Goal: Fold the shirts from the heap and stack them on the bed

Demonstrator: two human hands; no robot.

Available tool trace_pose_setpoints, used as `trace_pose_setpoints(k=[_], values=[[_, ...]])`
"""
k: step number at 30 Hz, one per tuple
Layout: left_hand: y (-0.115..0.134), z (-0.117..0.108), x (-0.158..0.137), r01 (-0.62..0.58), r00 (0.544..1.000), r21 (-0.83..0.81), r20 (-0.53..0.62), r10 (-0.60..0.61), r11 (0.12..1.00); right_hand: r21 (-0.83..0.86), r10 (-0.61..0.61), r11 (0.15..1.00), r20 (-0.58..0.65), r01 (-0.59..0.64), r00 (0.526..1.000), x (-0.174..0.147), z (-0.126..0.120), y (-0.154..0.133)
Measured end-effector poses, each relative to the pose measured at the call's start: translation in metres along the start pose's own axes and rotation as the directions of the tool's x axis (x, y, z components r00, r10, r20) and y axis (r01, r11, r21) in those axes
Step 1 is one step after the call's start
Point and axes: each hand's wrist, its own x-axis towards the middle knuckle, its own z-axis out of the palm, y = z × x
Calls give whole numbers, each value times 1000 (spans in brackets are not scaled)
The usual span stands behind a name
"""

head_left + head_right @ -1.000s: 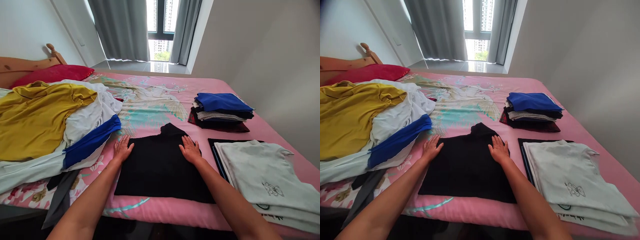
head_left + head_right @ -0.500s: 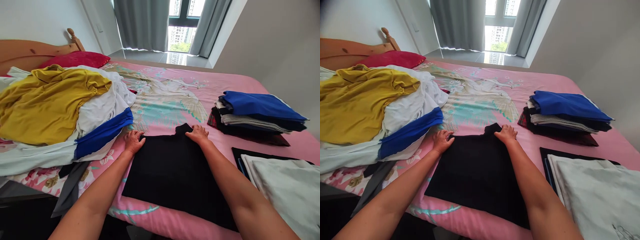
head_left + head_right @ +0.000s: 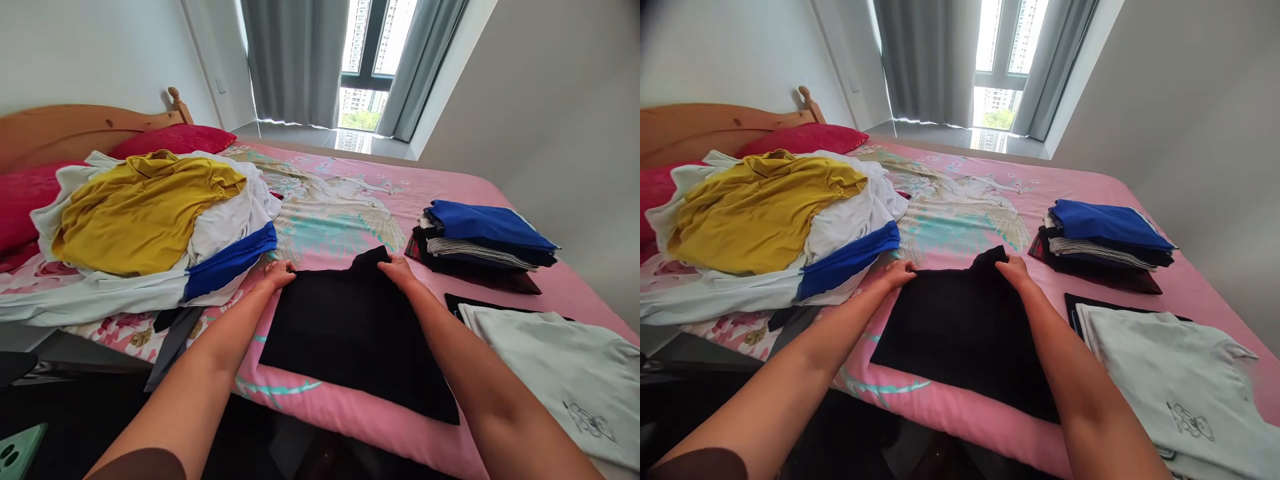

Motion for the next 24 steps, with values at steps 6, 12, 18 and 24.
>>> trace_pose_setpoints(k=[6, 12, 18, 24], values=[[-8, -23, -48, -220, 963, -191, 117, 245, 957, 7, -316, 947, -145, 320, 938, -98, -41, 9], [-42, -6, -108, -565, 825, -73, -14, 565, 822, -77, -470, 883, -109, 464, 876, -181, 0, 62], [-46, 2, -114, -596, 799, -70, -146, 583, 800, -180, -519, 850, -125, 495, 845, -194, 28, 84], [-38, -9, -111, -544, 839, -105, -58, 541, 833, 28, -448, 889, -140, 456, 883, -189, 7, 73]])
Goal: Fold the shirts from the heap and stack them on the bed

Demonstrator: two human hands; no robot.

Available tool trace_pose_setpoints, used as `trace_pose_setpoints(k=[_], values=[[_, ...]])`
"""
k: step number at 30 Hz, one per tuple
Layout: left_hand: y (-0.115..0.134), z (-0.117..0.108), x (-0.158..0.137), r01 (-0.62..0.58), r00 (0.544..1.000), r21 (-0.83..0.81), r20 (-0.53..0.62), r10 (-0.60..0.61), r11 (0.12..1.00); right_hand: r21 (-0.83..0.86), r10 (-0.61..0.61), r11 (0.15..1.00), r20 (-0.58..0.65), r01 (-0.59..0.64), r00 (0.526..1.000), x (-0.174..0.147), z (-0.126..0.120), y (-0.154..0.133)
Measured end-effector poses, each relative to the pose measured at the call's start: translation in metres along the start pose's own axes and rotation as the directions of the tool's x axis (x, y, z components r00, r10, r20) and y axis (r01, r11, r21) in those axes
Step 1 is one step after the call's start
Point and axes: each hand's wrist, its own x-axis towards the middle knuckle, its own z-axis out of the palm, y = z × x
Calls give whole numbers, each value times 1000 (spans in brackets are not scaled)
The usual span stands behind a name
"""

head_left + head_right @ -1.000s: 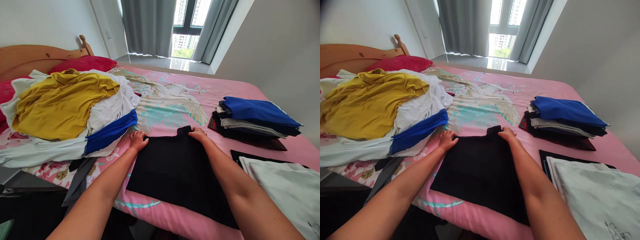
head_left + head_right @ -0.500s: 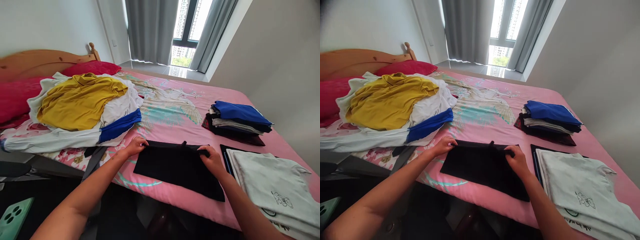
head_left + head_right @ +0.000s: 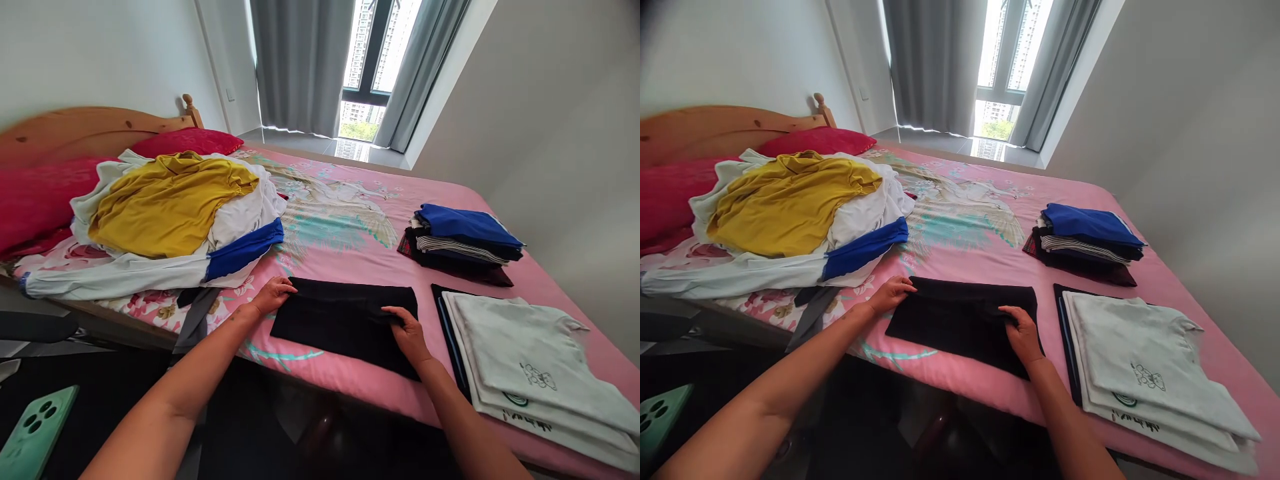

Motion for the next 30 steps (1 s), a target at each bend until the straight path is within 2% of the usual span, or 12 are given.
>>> trace_pose_setpoints(k=[3, 7, 10, 13, 15, 17, 19, 22, 24, 25, 28, 30], values=[[5, -4, 0, 45, 996, 24, 80, -47, 999, 6, 0, 1000, -32, 0, 999, -1, -8, -4], [12, -9, -3, 98, 977, 79, 184, -111, 992, -66, 16, 998, 36, -13, 999, -12, -8, 0], [27, -12, -1, 141, 975, 188, 145, -169, 972, -97, 9, 995, 45, -4, 999, -18, -4, 2], [54, -5, -1, 87, 993, 268, 54, -105, 959, -152, -38, 987, 54, 46, 998, -24, -4, -3], [71, 5, -4, 17, 997, 298, 71, -40, 954, -199, -56, 977, 116, 78, 992, -28, -6, -10], [81, 17, -10, 16, 991, 339, 118, -60, 941, -226, -43, 971, 160, 79, 986, -32, -9, -18], [83, 28, -17, 87, 975, 377, 156, -156, 922, -215, -3, 976, 126, 30, 992, -35, -15, -24], [81, 36, -19, 177, 948, 414, 171, -267, 893, -132, 140, 980, -58, -147, 988, -29, -25, -24], [85, 37, -12, 160, 955, 411, 165, -246, 898, -49, 292, 951, -173, -304, 941, -19, -33, -18], [90, 37, -7, 131, 963, 390, 169, -211, 911, 3, 389, 918, -195, -396, 901, -13, -35, -13], [113, 44, 12, -1, 972, 265, 227, -62, 964, 146, 651, 759, -125, -635, 749, 5, -40, 2], [131, 55, 25, -76, 963, 193, 268, 22, 978, 182, 733, 675, -55, -715, 678, 14, -39, 10]])
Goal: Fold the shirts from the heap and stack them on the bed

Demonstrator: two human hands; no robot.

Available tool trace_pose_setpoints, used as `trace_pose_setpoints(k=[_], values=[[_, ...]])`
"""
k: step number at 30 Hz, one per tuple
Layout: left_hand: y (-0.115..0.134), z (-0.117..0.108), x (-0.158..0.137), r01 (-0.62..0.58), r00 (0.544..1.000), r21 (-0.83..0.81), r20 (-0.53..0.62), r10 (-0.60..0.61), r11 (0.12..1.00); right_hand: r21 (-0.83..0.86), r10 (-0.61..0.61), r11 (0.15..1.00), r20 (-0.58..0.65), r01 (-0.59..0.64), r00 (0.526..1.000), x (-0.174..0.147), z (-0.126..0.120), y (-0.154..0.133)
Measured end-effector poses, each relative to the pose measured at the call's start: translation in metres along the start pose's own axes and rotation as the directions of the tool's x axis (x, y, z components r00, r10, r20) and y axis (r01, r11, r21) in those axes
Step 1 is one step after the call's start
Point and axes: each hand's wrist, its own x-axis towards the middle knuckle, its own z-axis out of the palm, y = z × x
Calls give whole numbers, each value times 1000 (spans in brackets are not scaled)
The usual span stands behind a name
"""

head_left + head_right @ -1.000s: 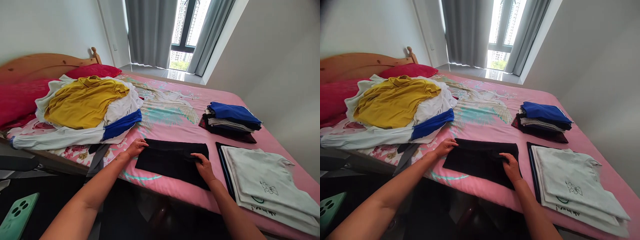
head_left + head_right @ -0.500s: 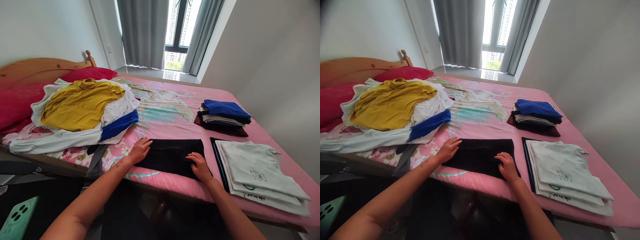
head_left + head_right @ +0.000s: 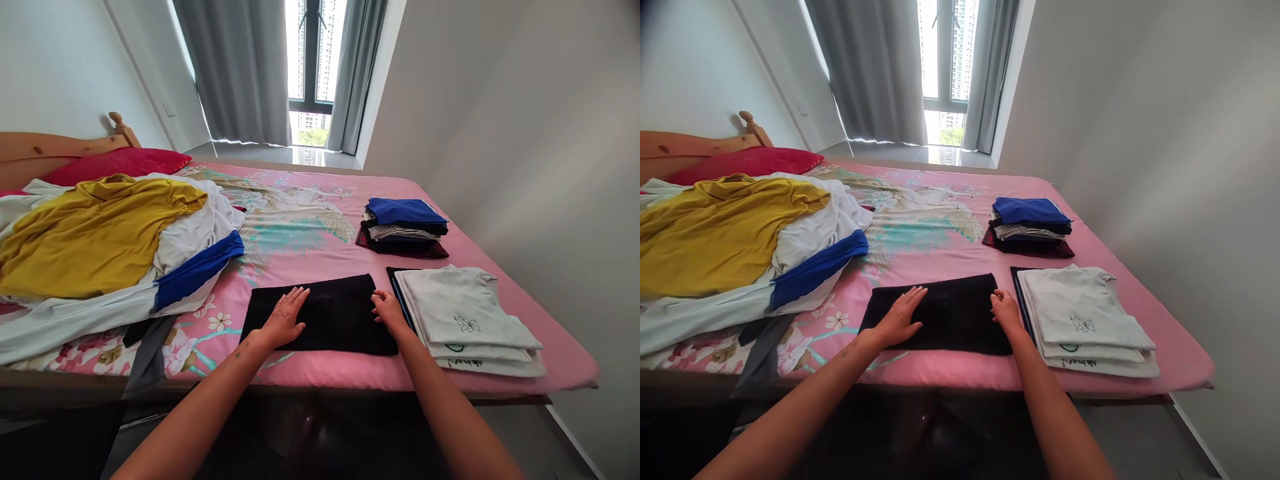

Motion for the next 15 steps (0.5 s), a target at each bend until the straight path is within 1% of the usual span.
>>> trace_pose_setpoints(k=[3, 5, 8, 10, 12, 15], values=[[28, 8, 22, -129, 991, 7, 47, 128, 992, -9, 49, 999, 59, -49, 997, 11, 4, 1], [45, 12, 34, -231, 970, 56, 89, 226, 971, -24, 71, 997, 104, -69, 992, 15, 6, 1], [67, 15, 47, -406, 909, 125, 160, 385, 905, -33, 87, 996, 145, -83, 986, 18, 8, 2], [78, 17, 52, -482, 870, 144, 192, 454, 864, -22, 82, 997, 150, -79, 985, 17, 9, 3], [86, 22, 55, -484, 869, 152, 195, 454, 862, -7, 63, 998, 148, -63, 987, 16, 10, 5], [92, 34, 58, -396, 912, 146, 181, 369, 907, 12, 28, 999, 153, -31, 988, 12, 9, 8]])
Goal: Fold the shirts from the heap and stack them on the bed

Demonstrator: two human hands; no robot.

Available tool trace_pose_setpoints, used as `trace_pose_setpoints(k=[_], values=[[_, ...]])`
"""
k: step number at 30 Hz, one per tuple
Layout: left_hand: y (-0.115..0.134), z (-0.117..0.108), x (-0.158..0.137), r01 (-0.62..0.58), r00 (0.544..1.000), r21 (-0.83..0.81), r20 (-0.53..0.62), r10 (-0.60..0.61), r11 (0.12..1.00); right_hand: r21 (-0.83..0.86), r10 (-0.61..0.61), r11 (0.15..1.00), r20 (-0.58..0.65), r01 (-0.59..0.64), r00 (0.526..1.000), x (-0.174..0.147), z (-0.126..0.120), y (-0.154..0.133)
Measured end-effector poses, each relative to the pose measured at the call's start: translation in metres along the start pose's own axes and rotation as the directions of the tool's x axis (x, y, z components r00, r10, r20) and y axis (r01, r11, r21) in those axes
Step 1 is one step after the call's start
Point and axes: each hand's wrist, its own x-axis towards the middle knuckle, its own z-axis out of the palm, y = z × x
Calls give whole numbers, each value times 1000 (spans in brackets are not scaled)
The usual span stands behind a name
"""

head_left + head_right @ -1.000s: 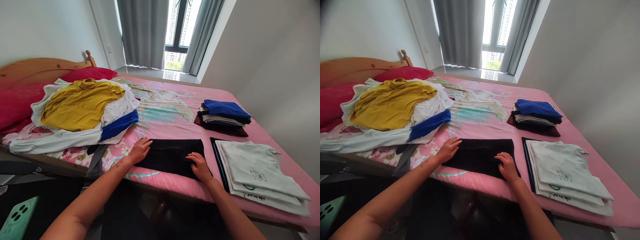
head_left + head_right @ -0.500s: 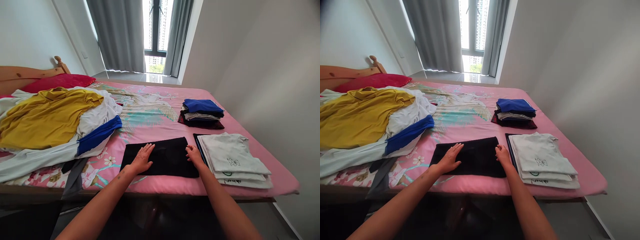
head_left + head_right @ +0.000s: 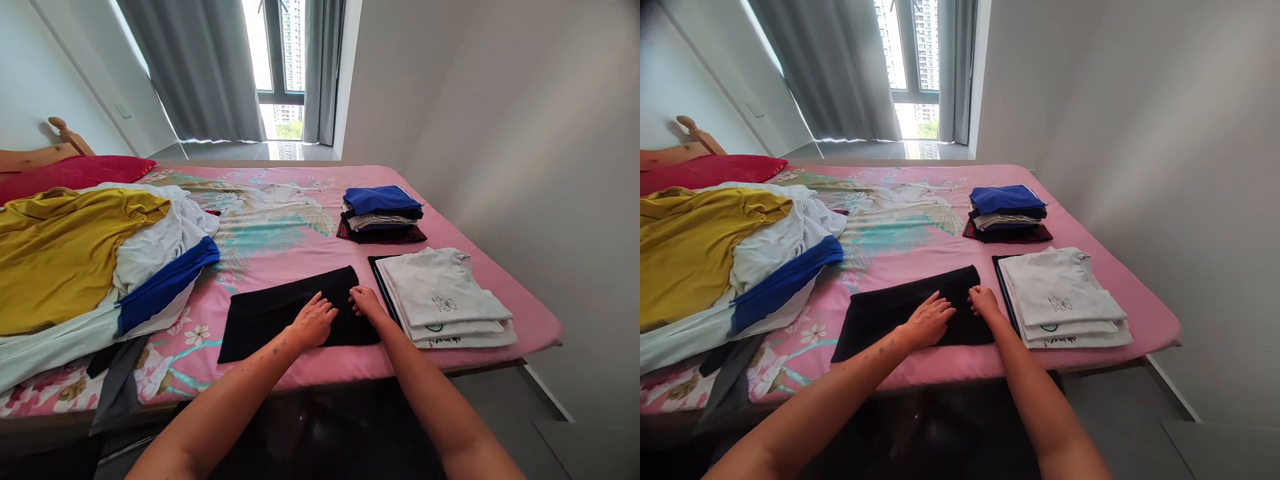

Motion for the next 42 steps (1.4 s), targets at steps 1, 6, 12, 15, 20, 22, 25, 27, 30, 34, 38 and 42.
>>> trace_pose_setpoints(k=[1, 6, 12, 15, 20, 22, 25, 27, 30, 34, 38, 42], values=[[1, 3, 2, 42, 999, -9, -3, -42, 999, 0, -12, 1000, 4, 12, 1000, -1, -1, 0], [1, -3, 11, 336, 934, -118, -89, -347, 934, -55, -89, 995, -9, 88, 996, -15, -5, 0], [-2, -24, 17, 494, 809, -308, -182, -560, 813, -514, -595, 655, 101, 554, 797, -46, 10, -10], [2, -21, 16, 459, 818, -361, -187, -545, 812, -531, -641, 440, 379, 724, 668, -43, 22, -18], [13, -2, 7, 447, 803, -423, -199, -562, 788, -612, -514, 362, 498, 703, 698, -3, 17, -22], [16, 7, 3, 437, 812, -421, -196, -550, 795, -679, -469, 351, 469, 645, 749, 14, 8, -19], [20, 19, 1, 422, 834, -383, -192, -518, 822, -762, -404, 338, 413, 553, 816, 31, -6, -13], [23, 23, 2, 424, 843, -336, -193, -502, 841, -803, -371, 354, 351, 481, 860, 34, -10, -9], [31, 26, 2, 430, 858, -238, -194, -476, 871, -846, -341, 409, 207, 343, 917, 31, -9, -5], [44, 20, -6, 336, 909, -162, -202, -364, 928, -819, -464, 477, 75, 320, 883, 26, -11, -3], [34, 7, -14, 280, 892, -206, -305, -333, 938, -732, -578, 620, -182, 283, 795, 21, -21, -15], [-6, -3, -12, 430, 761, -322, -374, -531, 844, -687, -688, 563, -81, 460, 721, 7, -4, -41]])
